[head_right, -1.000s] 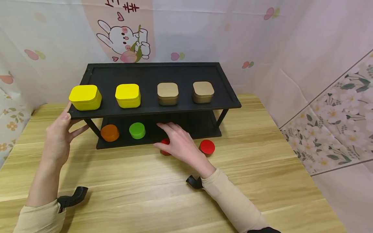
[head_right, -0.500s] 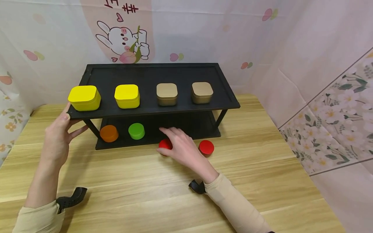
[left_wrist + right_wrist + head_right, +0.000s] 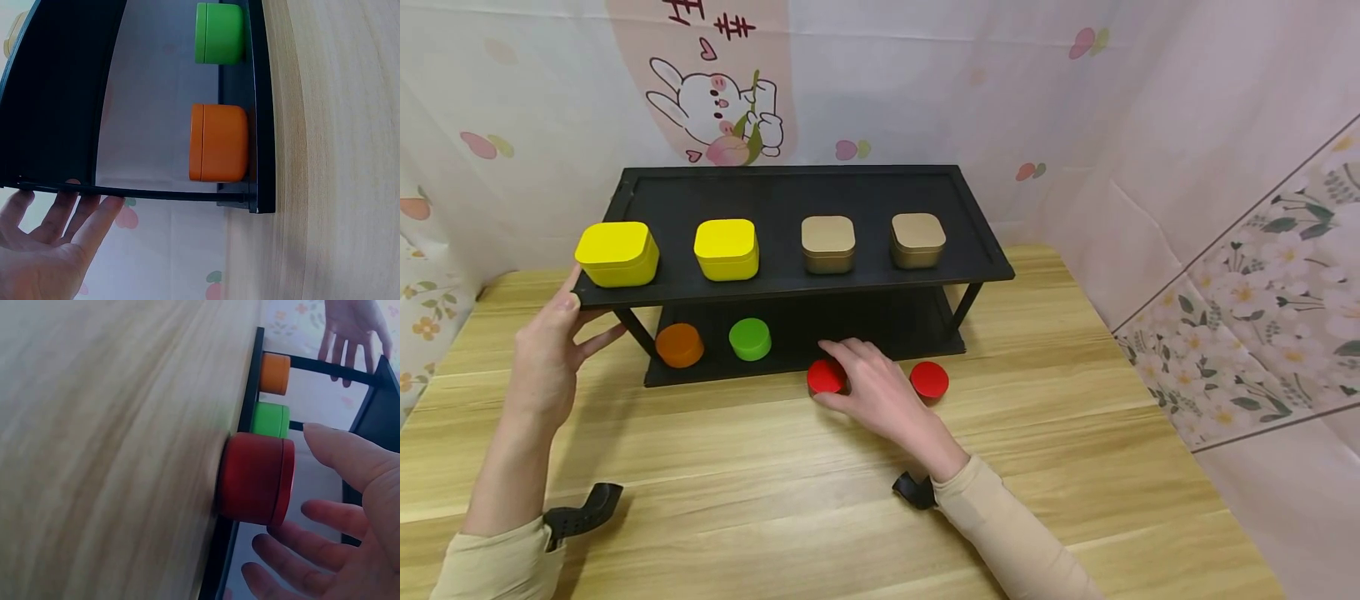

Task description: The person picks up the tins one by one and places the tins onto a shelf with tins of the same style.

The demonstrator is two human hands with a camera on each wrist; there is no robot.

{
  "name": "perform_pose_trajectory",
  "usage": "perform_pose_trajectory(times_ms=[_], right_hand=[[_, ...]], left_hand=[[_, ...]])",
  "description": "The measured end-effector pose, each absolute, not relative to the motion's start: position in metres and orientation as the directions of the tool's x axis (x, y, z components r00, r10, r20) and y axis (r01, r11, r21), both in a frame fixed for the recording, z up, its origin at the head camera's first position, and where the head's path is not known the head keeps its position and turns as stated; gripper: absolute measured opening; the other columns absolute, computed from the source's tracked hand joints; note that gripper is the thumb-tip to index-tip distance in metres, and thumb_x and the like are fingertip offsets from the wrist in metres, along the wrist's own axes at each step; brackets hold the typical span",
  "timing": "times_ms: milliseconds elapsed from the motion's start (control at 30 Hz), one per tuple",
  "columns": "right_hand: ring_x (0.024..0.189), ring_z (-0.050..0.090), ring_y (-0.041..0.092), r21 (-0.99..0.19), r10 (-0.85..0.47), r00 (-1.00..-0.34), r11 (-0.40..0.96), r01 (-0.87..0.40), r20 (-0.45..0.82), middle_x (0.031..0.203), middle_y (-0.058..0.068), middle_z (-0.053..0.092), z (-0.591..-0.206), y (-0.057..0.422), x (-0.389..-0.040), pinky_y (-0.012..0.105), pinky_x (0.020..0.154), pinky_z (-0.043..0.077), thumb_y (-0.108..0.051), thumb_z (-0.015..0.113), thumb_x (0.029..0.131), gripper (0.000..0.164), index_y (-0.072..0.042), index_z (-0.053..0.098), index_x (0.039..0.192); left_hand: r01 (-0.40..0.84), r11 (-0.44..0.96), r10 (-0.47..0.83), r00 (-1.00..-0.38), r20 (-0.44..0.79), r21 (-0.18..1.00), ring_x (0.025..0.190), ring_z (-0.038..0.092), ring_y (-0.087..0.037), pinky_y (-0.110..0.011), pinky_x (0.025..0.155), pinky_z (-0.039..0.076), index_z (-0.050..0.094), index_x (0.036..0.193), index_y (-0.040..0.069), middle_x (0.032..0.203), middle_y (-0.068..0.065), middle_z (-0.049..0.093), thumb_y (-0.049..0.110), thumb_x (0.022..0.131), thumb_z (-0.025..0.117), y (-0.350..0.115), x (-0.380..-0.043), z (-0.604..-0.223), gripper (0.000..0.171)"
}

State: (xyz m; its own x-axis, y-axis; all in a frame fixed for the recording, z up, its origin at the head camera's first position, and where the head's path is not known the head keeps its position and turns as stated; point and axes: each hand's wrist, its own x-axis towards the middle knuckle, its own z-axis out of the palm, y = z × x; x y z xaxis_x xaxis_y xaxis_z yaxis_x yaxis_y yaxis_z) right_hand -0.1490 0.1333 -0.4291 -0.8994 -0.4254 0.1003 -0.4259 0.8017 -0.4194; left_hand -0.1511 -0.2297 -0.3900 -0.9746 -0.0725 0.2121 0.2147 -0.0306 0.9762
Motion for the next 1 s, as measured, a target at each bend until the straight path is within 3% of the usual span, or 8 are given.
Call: perform_pose_trajectory(times_ms=[1000], right_hand=[[0.111, 0.065, 0.021, -0.429, -0.442, -0.896, 0.801, -0.416, 0.044, 0.129, 0.005, 0.069, -0.4363, 0.1361, -0.153, 0.036, 0.095, 0.061, -0.027, 0.085, 0.086, 0.059, -0.014, 0.064, 0.139]], left_hand=[[0.212, -0.049, -0.082, -0.975, 0.207, 0.976, 0.123, 0.054, -0.011, -0.01, 0.086, 0.057, 0.043, 0.156, 0.027, 0.169, 0.005, 0.034, 0.032, 0.11, 0.044, -0.2277, -0.1512, -0.3883, 0.047]])
